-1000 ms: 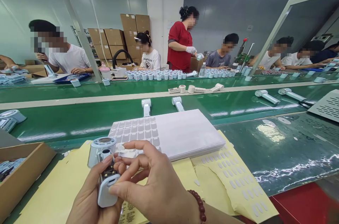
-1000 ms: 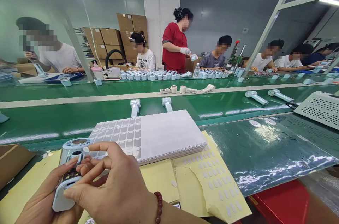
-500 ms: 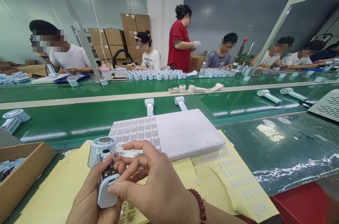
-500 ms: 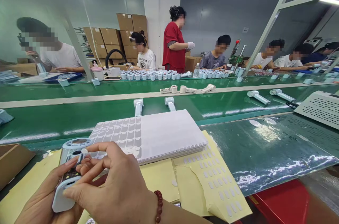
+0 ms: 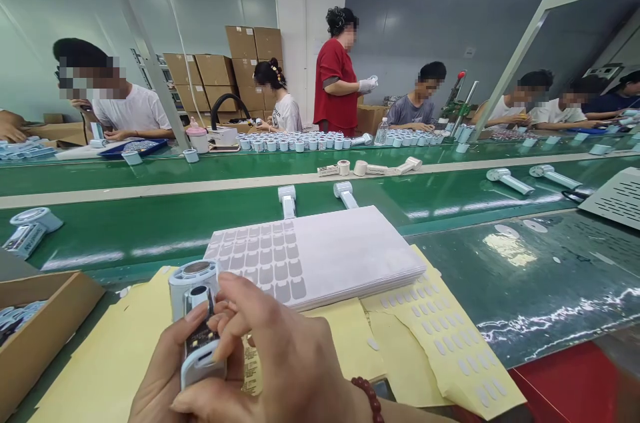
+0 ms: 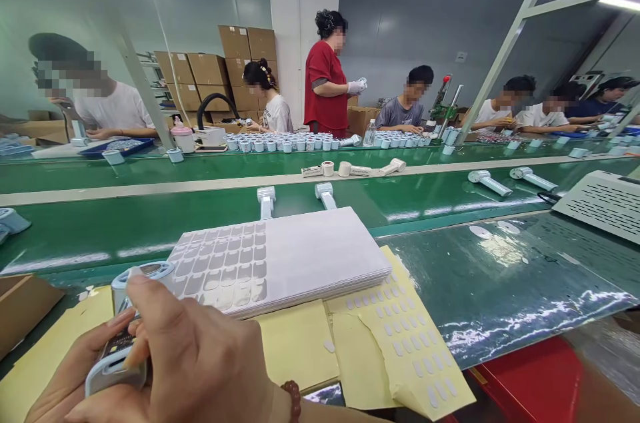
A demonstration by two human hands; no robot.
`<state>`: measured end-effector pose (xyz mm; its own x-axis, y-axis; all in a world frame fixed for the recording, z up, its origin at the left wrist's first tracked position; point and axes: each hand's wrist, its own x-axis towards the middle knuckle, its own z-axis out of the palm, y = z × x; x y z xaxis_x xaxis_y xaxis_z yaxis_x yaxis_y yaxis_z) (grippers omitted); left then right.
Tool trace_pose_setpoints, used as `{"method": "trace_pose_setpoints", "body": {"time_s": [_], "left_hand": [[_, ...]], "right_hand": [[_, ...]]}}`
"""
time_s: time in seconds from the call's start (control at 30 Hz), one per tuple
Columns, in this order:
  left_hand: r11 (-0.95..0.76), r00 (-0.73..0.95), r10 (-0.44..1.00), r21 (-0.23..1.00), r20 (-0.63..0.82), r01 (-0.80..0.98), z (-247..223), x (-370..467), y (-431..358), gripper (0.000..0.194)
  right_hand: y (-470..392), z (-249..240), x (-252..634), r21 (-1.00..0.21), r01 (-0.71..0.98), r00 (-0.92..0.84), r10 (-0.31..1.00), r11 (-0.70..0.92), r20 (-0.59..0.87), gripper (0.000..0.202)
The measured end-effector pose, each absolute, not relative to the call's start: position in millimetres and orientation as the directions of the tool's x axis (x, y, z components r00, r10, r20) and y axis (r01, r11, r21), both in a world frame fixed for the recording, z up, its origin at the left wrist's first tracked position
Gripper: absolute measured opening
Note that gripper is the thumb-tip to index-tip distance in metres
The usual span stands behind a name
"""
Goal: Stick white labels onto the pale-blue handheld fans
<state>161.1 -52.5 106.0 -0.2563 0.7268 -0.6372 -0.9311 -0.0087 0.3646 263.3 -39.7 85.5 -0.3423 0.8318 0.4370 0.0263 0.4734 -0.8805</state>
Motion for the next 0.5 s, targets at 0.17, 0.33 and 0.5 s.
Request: {"method": "trace_pose_setpoints", "body": {"time_s": [0.17,0.33,0.5], "left_hand": [[0.008,-0.206,0.739,0.314,-0.641,-0.949,105,158,-60,0.038],[0.021,-0.176,0.754,0.291,-0.633,-0.957,103,157,-60,0.029],[0.047,-0.238,0.763,0.418,-0.601,-0.907,91,145,-60,0.022]], "right_hand": [[-34,99,277,-0.989,-0.080,-0.448,0.881,0.128,0.151,0.113],[-37,91,274,-0.971,-0.124,-0.444,0.863,0.206,0.240,0.110],[-36,64,272,-0.784,-0.084,-0.350,0.719,0.615,0.601,0.096]]}}
